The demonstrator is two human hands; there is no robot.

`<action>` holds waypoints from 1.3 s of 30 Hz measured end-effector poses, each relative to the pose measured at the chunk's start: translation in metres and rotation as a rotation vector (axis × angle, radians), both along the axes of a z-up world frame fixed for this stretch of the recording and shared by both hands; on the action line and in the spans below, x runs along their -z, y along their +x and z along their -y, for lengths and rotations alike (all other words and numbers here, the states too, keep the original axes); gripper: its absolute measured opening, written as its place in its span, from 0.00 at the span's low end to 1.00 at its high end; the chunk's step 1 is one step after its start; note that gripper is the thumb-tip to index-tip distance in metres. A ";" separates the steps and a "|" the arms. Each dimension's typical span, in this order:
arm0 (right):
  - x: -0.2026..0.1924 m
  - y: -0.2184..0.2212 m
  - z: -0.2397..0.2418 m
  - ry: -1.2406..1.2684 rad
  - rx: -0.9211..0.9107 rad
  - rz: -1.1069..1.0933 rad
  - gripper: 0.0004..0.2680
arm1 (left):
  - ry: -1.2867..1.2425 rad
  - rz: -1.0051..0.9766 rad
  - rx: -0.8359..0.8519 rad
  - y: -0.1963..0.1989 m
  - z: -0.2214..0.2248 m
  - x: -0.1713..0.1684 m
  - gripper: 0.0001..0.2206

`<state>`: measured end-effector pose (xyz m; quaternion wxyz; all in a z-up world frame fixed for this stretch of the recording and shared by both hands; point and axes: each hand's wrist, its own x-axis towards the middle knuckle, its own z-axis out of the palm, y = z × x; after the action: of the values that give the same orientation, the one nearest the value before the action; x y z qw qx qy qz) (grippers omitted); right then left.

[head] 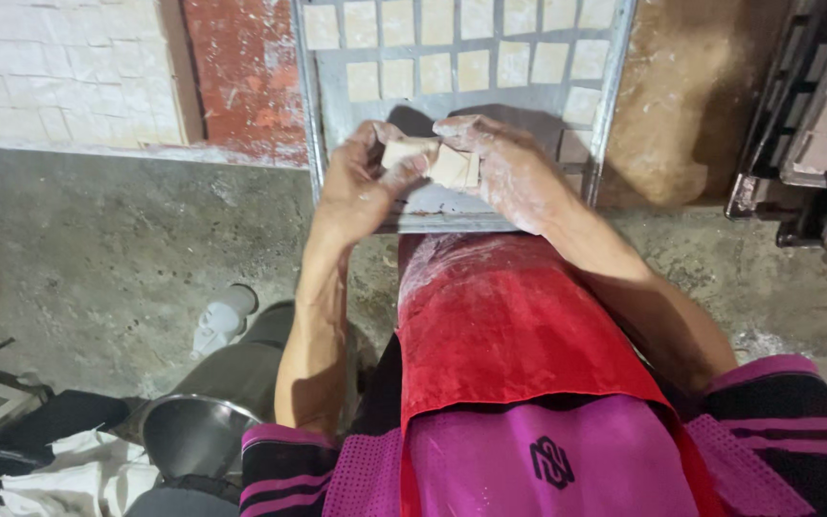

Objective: The person picks up small, square dough pieces from a table and arranges them in a grid on a metal baking tray.

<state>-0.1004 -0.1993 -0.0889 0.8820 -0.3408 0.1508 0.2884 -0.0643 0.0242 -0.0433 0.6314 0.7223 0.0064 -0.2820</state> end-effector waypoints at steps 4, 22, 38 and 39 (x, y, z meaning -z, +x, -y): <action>-0.008 -0.012 0.044 0.114 0.055 -0.069 0.14 | -0.127 -0.110 -0.105 0.005 0.021 -0.002 0.12; 0.002 -0.065 0.195 0.036 0.478 0.027 0.12 | 0.361 0.445 0.126 0.006 0.144 0.031 0.06; 0.007 -0.072 0.206 0.022 0.453 0.021 0.11 | 0.445 0.367 0.136 -0.029 0.143 0.030 0.06; 0.006 -0.071 0.206 0.023 0.451 0.016 0.11 | 0.427 0.380 0.123 -0.030 0.144 0.031 0.06</action>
<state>-0.1717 -0.4056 -0.0952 0.9292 -0.2904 0.2129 0.0827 -0.0941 -0.1201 -0.0747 0.4366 0.8778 -0.0963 -0.1718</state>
